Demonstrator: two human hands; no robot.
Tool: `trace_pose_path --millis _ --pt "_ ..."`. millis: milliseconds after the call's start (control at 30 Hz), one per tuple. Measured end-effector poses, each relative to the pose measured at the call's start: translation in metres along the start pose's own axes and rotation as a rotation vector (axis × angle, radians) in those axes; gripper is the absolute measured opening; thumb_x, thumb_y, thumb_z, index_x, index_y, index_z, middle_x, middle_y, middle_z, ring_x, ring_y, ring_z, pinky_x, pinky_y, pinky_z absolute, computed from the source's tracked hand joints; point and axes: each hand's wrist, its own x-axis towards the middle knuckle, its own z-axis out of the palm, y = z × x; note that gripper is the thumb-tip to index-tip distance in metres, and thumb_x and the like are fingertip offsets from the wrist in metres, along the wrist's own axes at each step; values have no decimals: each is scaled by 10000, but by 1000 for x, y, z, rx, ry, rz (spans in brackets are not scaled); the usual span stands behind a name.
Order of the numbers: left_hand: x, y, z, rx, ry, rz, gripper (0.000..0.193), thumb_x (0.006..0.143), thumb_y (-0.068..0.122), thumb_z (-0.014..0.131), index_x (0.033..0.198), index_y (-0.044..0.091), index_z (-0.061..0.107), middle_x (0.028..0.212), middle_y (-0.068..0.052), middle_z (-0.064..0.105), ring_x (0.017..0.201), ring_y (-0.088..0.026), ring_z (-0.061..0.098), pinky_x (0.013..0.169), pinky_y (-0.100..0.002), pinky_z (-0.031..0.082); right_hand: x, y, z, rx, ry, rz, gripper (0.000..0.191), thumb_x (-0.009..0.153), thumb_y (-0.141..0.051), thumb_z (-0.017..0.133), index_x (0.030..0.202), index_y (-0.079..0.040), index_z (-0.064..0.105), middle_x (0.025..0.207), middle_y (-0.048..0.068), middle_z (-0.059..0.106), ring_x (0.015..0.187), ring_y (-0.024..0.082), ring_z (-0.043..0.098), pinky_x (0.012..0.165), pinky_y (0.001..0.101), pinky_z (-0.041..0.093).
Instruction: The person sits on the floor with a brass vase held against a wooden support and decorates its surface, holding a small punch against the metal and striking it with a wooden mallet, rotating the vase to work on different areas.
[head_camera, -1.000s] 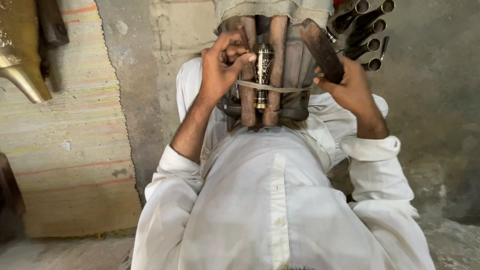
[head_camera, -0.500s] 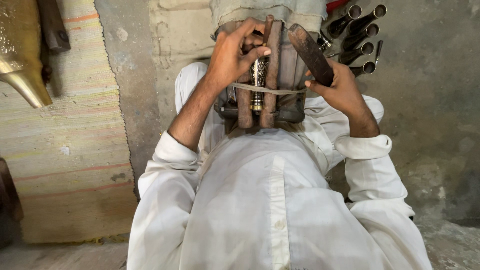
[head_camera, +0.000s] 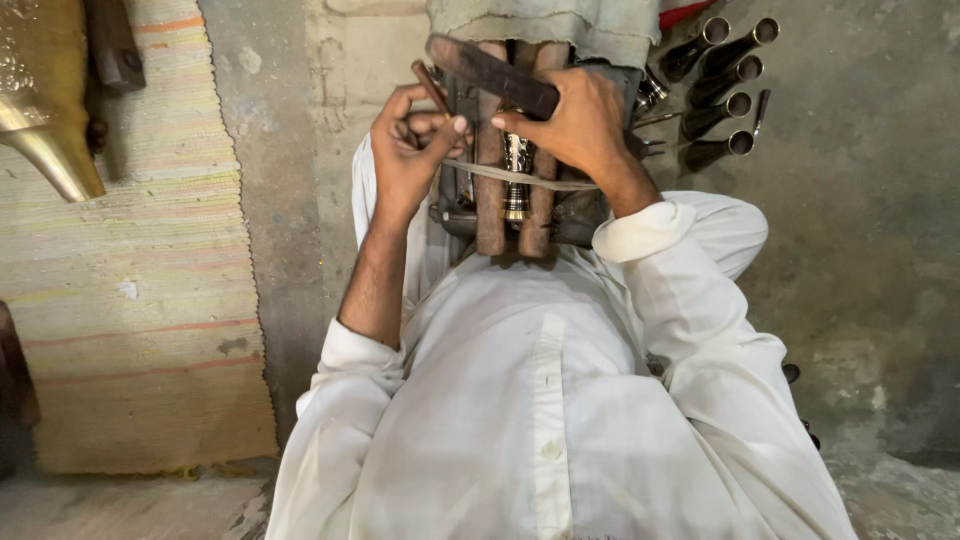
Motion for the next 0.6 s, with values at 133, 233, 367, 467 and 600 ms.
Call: trace_pose_path --millis 133,233,367,467,600 --pt "-19 1 -10 16 25 -46 299 992 -44 727 1245 -6 573 885 -100 786 817 -133 767 733 -266 653 -1 1 -2 71 -52 58 528 793 -535 946 868 -47 762 657 31 649 596 183 646 607 377 510" --pt "-22 0 -8 6 32 -48 305 991 -53 725 1244 1 563 902 -107 789 829 -138 769 739 -264 649 1 5 -5 95 -146 98 530 835 -511 941 853 -22 737 661 36 626 605 167 595 623 361 482" --pt "-15 -4 5 -39 0 -2 328 988 -90 736 1234 -6 536 930 -134 788 848 -151 769 733 -276 645 3 8 -6 266 -188 114 453 857 -466 909 949 -51 753 709 -14 646 651 90 583 613 315 473" --pt "-7 -3 15 58 -82 62 333 999 -98 724 1272 -20 549 957 -146 783 896 -167 791 786 -306 695 3 7 -7 258 -185 94 442 868 -446 910 955 -44 749 714 -13 644 659 85 572 612 310 471" --pt "-4 0 25 -37 -64 -8 370 975 -84 717 1277 -21 513 969 -141 784 877 -148 775 759 -295 686 3 3 -8 187 -210 145 433 868 -458 901 947 -57 760 691 28 636 639 140 589 614 344 469"
